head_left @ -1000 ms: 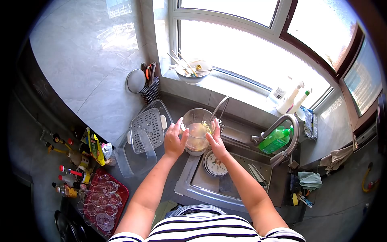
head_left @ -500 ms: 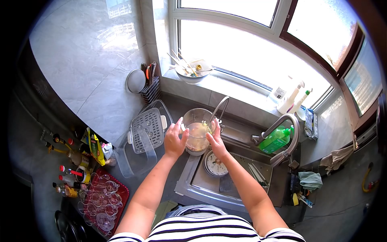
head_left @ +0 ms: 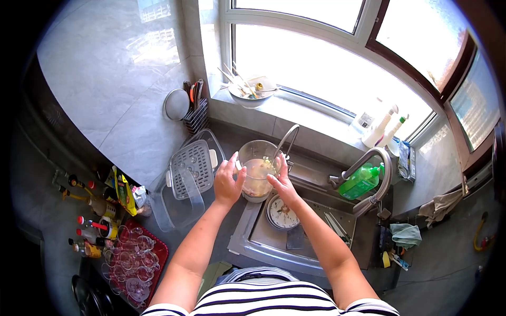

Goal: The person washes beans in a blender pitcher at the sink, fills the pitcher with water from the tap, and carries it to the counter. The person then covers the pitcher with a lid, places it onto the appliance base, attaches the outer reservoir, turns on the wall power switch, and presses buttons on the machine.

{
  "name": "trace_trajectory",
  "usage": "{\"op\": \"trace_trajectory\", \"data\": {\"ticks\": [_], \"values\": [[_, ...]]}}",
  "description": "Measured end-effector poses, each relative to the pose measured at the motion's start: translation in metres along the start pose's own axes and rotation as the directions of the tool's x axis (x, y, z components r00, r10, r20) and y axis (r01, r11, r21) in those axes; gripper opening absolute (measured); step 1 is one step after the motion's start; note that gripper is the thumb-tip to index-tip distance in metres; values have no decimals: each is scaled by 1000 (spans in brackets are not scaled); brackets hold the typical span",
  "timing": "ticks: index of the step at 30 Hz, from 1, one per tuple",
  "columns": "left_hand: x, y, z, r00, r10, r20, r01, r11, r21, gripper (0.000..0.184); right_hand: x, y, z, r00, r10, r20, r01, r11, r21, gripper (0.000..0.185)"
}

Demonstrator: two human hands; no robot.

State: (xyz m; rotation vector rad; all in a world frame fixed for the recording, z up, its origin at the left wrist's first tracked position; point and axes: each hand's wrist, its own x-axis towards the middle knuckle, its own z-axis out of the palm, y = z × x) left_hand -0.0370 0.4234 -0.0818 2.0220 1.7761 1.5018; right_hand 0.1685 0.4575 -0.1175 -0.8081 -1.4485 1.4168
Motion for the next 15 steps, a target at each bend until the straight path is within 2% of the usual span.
{"op": "trace_trajectory", "data": {"ticks": [15], "values": [[0,0,0,1000,-4,-2,4,1000,-2,52,0,-7,6,1000,-4,-28,6,998,69,95]]}}
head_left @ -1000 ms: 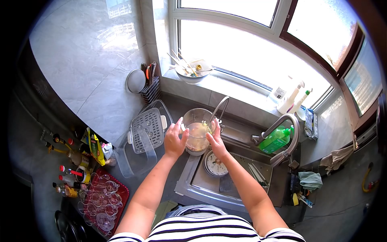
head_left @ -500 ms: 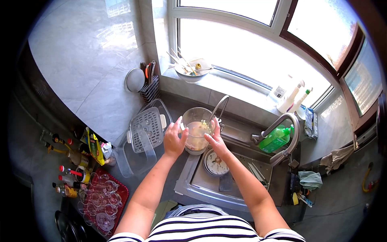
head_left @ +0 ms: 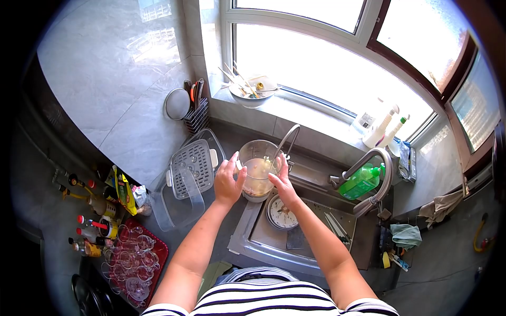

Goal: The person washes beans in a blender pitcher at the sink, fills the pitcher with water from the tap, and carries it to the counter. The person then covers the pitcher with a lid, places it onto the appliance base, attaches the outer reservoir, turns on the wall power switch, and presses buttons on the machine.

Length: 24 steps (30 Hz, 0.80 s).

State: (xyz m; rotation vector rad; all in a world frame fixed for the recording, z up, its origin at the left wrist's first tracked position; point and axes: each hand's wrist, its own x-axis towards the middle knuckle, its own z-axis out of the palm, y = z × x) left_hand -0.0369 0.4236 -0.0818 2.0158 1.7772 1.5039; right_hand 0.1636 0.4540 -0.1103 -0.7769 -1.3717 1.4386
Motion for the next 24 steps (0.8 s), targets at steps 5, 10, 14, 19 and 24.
{"op": "trace_trajectory", "data": {"ticks": [5,10,14,19,24], "values": [[-1,1,1,1000,-9,-7,9,1000,-18,51,-1,-2,1,1000,14,-2,-14,1000,14,94],[0,-1,0,1000,4,-5,-4,1000,1,53,-1,-3,2,1000,7,2,-7,1000,22,93],[0,-2,2,1000,14,-14,-14,1000,5,53,-1,-1,0,1000,-3,2,3,1000,10,93],[0,-1,0,1000,-2,3,2,1000,4,53,-2,-6,1,1000,10,5,-10,1000,8,93],[0,1,-1,1000,-16,13,16,1000,1,53,-1,-3,0,1000,13,5,-12,1000,-8,93]]}}
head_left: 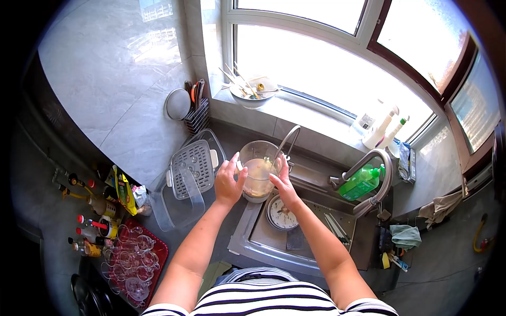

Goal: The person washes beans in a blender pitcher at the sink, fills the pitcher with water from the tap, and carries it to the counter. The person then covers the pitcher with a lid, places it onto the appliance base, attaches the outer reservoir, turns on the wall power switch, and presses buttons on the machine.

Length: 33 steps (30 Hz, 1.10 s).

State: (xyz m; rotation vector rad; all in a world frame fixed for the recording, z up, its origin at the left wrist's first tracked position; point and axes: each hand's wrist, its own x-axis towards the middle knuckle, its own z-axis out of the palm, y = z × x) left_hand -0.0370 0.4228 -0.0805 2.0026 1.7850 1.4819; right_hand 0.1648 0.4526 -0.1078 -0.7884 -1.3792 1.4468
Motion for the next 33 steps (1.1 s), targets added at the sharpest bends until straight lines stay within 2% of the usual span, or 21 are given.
{"op": "trace_trajectory", "data": {"ticks": [33], "values": [[0,-1,1,1000,24,-14,-24,1000,-10,52,0,6,-4,1000,-8,8,8,1000,2,93]]}}
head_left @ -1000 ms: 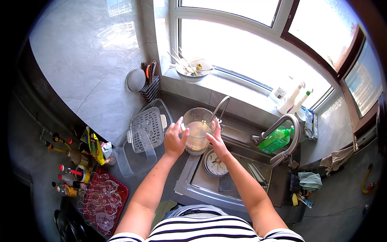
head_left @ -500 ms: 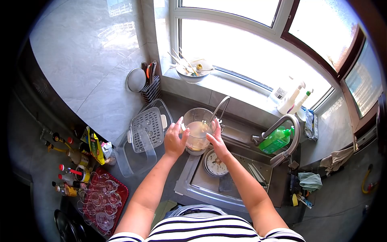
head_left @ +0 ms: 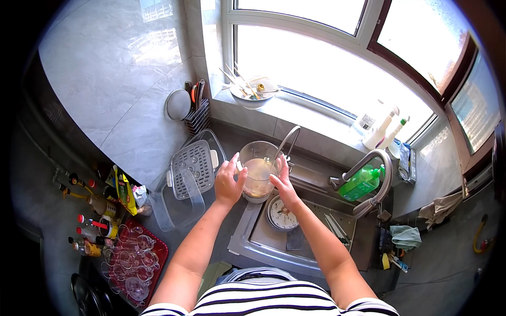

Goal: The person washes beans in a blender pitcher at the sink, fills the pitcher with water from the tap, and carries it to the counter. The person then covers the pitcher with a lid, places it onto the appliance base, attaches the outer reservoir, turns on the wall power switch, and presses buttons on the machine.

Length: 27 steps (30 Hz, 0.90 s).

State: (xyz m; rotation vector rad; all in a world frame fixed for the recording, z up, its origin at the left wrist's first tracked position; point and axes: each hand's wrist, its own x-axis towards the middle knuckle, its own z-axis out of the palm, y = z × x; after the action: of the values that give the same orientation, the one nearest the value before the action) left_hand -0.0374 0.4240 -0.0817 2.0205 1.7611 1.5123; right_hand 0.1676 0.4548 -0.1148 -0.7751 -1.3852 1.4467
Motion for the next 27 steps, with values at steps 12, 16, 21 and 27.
{"op": "trace_trajectory", "data": {"ticks": [12,16,21,27], "values": [[0,3,-2,1000,-14,6,14,1000,-16,52,-1,-4,2,1000,-6,7,6,1000,-11,94],[0,2,-1,1000,-14,5,15,1000,-17,52,-1,-3,2,1000,-7,9,7,1000,-11,93],[0,0,1,1000,6,-14,-6,1000,-15,52,0,-1,1,1000,-11,9,12,1000,-12,93],[-1,-1,2,1000,14,-22,-14,1000,-10,52,0,-2,1,1000,-1,7,1,1000,-16,93]]}}
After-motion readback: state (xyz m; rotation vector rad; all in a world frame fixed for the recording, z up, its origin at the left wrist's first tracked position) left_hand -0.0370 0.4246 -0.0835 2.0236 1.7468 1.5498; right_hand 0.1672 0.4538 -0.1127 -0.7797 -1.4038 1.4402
